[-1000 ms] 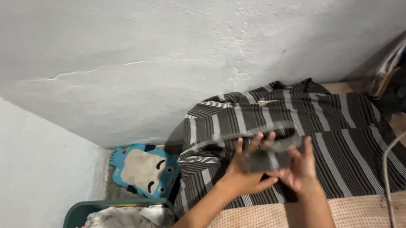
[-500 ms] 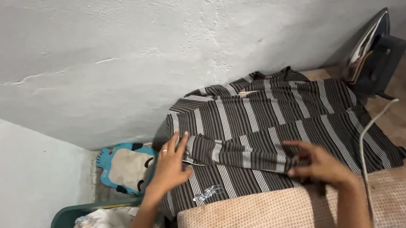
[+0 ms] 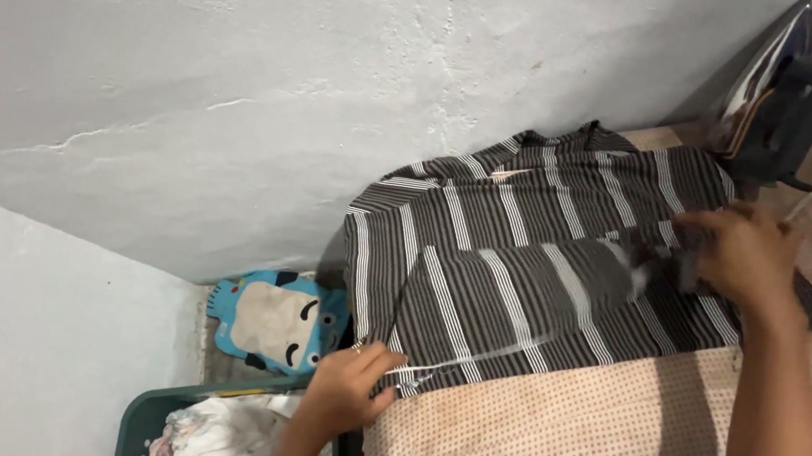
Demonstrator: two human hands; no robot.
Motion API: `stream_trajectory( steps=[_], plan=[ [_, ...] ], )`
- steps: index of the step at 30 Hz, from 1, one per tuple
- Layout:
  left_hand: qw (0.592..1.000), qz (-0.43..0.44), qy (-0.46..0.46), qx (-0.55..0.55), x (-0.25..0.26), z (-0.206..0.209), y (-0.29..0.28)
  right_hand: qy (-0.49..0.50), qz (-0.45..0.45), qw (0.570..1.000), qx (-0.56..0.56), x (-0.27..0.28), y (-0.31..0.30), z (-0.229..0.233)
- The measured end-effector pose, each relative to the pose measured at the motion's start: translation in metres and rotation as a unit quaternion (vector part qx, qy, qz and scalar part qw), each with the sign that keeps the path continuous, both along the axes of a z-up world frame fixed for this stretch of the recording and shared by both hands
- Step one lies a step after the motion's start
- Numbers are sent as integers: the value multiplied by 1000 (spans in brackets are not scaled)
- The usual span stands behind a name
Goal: Ironing and folding a striped shirt on a table.
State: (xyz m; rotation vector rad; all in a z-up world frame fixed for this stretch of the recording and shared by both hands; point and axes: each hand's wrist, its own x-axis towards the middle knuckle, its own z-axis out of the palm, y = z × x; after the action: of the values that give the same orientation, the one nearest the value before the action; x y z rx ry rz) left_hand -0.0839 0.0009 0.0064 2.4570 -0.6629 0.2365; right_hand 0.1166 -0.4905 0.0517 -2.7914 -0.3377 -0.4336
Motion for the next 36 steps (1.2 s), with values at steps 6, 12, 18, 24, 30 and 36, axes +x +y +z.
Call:
stream_trajectory(
  steps=[6,12,18,24,30,36],
  plan=[
    [978,31,202,41,11,35,1,32,-92,991,93,-9,-35,-84],
    [993,81,77,-32,52,35,-21,-48,-193,979,34,5,-51,-133],
    [997,53,11,46,80,4,-67,150,-337,929,20,2,-18,-70],
    [996,25,26,86,91,-36,-75,-28,-179,943,280,6,-45,-88],
    [998,4,56,21,85,-33,-48,-75,-198,969,127,18,-72,-102],
    [986,-52,155,-44,46,16,4,15,-230,970,-78,27,-69,-122]
  ],
)
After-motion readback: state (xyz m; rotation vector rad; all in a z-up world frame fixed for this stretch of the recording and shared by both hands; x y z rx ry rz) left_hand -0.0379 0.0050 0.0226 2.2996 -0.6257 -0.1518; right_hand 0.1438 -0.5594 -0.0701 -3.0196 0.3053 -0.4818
